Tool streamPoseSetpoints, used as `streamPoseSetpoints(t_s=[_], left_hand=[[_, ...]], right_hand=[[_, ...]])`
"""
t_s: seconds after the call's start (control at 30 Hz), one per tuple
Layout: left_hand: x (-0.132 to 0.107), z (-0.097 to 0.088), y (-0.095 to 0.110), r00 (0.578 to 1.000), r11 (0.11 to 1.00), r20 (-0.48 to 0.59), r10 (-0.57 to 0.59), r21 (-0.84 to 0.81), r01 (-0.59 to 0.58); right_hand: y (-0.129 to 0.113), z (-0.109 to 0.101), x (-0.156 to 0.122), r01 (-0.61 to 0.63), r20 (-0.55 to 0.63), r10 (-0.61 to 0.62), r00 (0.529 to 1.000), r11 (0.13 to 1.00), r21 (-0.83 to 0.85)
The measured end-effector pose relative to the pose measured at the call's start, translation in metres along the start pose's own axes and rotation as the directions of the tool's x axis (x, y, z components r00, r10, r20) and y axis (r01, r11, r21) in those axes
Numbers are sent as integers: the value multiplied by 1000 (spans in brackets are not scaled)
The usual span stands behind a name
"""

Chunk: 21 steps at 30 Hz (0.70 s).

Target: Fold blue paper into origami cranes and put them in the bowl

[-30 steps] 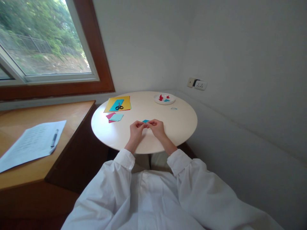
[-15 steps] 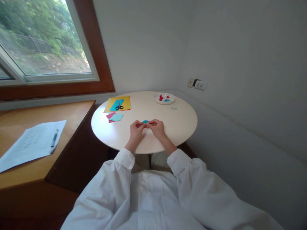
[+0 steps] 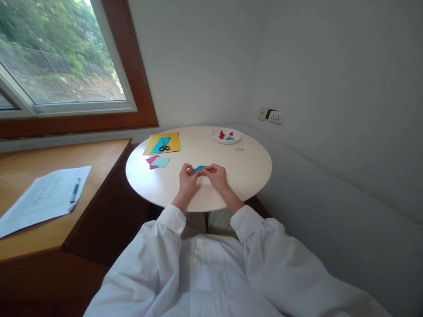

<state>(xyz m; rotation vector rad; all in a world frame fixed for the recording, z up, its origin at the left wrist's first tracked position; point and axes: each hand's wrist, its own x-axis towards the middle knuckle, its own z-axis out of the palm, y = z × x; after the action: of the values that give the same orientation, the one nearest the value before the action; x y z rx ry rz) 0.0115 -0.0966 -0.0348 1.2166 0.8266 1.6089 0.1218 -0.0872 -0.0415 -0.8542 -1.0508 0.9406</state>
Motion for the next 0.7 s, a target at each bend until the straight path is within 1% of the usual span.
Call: streamPoseSetpoints(t_s=[0.27,0.7], left_hand=[[1,-1,-1,1000,1000,4,0,4,0],[-1,1,2,999,999,29,-21,-49,23]], right_hand=[[-3,0,-1,1,-14,-1,1000,1000,-7],[-3,-2,0,13,-21,-13,1000,1000,-27]])
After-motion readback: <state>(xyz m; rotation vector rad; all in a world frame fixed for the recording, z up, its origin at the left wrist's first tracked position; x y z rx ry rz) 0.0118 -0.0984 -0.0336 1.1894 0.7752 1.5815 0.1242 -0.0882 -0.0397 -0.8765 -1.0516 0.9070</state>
